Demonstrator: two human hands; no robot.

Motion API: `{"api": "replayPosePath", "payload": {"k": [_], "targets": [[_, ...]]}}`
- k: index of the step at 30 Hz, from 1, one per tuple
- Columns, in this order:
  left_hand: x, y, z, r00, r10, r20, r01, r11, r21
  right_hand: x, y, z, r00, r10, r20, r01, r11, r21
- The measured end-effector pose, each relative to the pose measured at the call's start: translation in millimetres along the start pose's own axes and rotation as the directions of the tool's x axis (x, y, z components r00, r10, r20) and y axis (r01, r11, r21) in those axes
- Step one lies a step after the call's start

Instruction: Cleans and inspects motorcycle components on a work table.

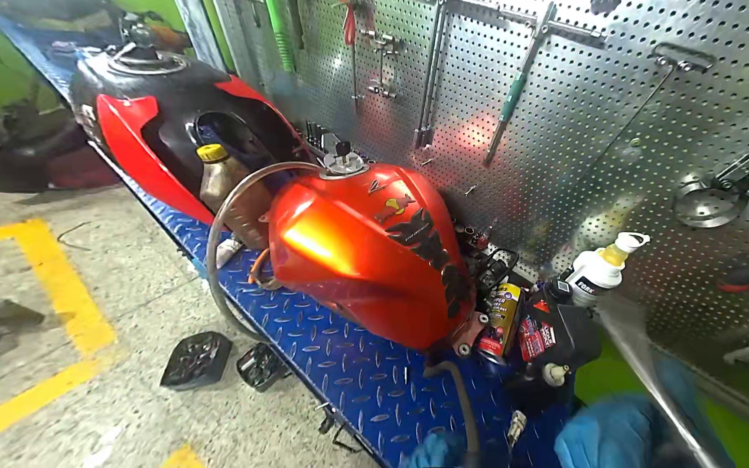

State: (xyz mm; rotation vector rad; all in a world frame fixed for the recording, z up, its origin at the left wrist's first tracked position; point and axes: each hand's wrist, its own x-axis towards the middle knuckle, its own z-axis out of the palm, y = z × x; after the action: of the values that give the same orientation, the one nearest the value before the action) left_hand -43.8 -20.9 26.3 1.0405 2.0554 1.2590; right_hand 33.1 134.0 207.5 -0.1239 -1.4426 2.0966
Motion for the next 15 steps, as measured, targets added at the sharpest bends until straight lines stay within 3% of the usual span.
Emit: {"api": "replayPosePath", "payload": {"k": [1,3,7,10,15], "targets": [[-5.5,3.7,-7.4,0.998,0.011,-0.069,-0.011,1.0,0.002,3.5,1.0,-8.9,0.992,0.12,0.046,-0.123,0.99,0.066],[-13.7,14.7,-23.6,0.982,0.098,-0.162,-0.087,0.993,0.075,5.9,5.4,-16.3,0.974,0.215,0.073,-0.213,0.977,-0.032],[-15.5,15.7,-35.9,0.938,0.34,-0.067,-0.318,0.922,0.222,-0.2,21.5,-17.1,0.991,0.132,-0.027,-0.133,0.99,-0.04],[-2.8,20.1,-31.4,0.931,0.359,0.064,-0.363,0.895,0.258,-2.1,23.4,-13.9,0.998,0.015,-0.065,-0.024,0.99,-0.139],[28.0,50.0,-43.7,0.917,0.386,0.099,-0.393,0.917,0.07,1.5,24.7,-14.7,1.0,-0.004,-0.011,0.003,1.0,-0.026]]}}
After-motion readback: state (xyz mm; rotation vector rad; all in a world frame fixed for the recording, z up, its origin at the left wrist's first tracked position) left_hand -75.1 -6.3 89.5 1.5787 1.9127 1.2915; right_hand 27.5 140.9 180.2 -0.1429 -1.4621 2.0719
